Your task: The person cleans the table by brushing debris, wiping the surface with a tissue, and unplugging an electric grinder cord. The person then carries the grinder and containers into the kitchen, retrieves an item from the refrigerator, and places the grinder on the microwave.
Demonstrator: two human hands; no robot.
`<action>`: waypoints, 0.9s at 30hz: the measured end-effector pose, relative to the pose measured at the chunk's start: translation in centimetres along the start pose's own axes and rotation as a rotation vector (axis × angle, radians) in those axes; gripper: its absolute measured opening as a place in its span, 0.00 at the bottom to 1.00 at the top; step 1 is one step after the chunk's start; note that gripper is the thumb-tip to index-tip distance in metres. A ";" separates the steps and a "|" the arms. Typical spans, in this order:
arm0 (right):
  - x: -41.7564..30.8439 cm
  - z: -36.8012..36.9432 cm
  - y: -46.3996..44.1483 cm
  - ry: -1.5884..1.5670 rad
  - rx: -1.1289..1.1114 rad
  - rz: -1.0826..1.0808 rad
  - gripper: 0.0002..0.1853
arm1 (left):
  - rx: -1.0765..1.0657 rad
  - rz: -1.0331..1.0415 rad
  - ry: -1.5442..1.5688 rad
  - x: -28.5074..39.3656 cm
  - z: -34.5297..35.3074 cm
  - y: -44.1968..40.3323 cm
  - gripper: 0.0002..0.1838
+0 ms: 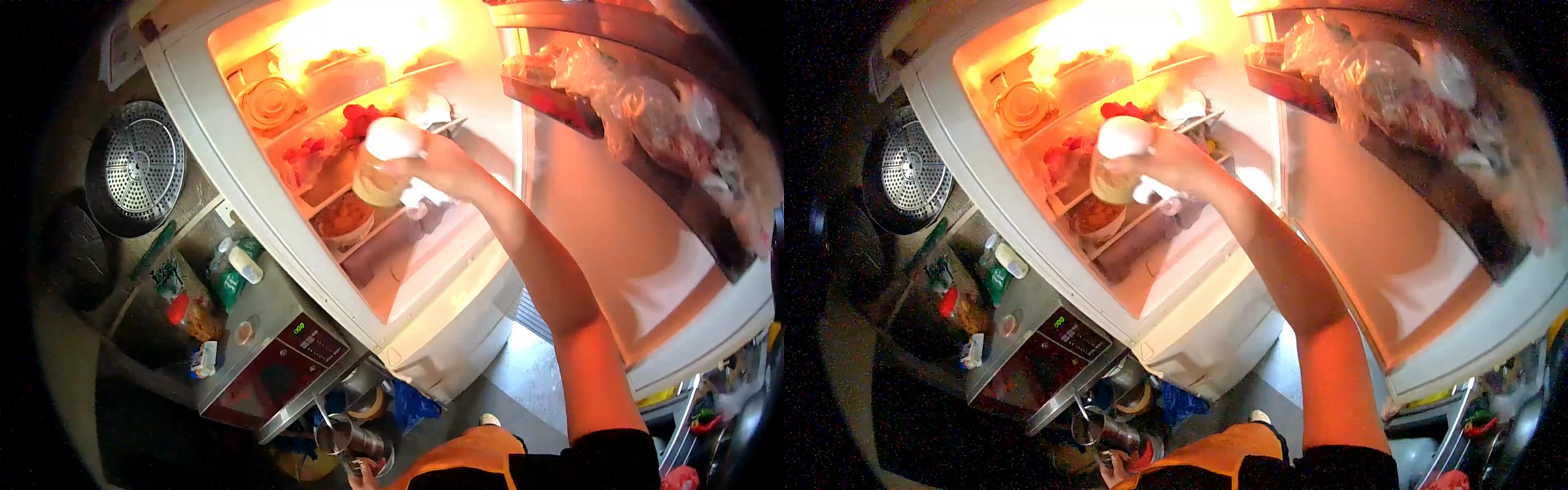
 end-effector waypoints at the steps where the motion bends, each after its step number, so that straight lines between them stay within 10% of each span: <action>1: 1.6 -0.5 -3.2 -0.028 -0.070 -0.052 0.27 | 0.009 0.060 -0.174 -0.1 0.8 -0.1 0.17; 6: 4.0 1.4 -12.4 0.498 -0.240 0.119 0.31 | 0.083 -0.266 0.450 5.4 0.3 -3.0 0.16; 13: 3.0 6.2 -17.1 0.319 -0.538 0.080 0.27 | 0.152 -0.472 0.721 10.7 -0.5 -5.5 0.17; 22: 9.8 10.0 -23.8 0.489 0.020 0.101 0.30 | 0.190 -0.546 0.768 12.1 -0.3 -5.7 0.18; 27: 10.3 10.4 -24.7 0.436 -0.131 0.103 0.36 | 0.203 -0.547 0.790 14.2 -1.6 -6.3 0.18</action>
Point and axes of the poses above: each hand's wrist, its own y-axis away from the middle knuckle, its own z-axis out of the palm, x = y × z, the point moved 2 cm from there along -y, towards the middle knuckle, and after that the axes turned 10 degrees about -x, right-handed, at the moved point
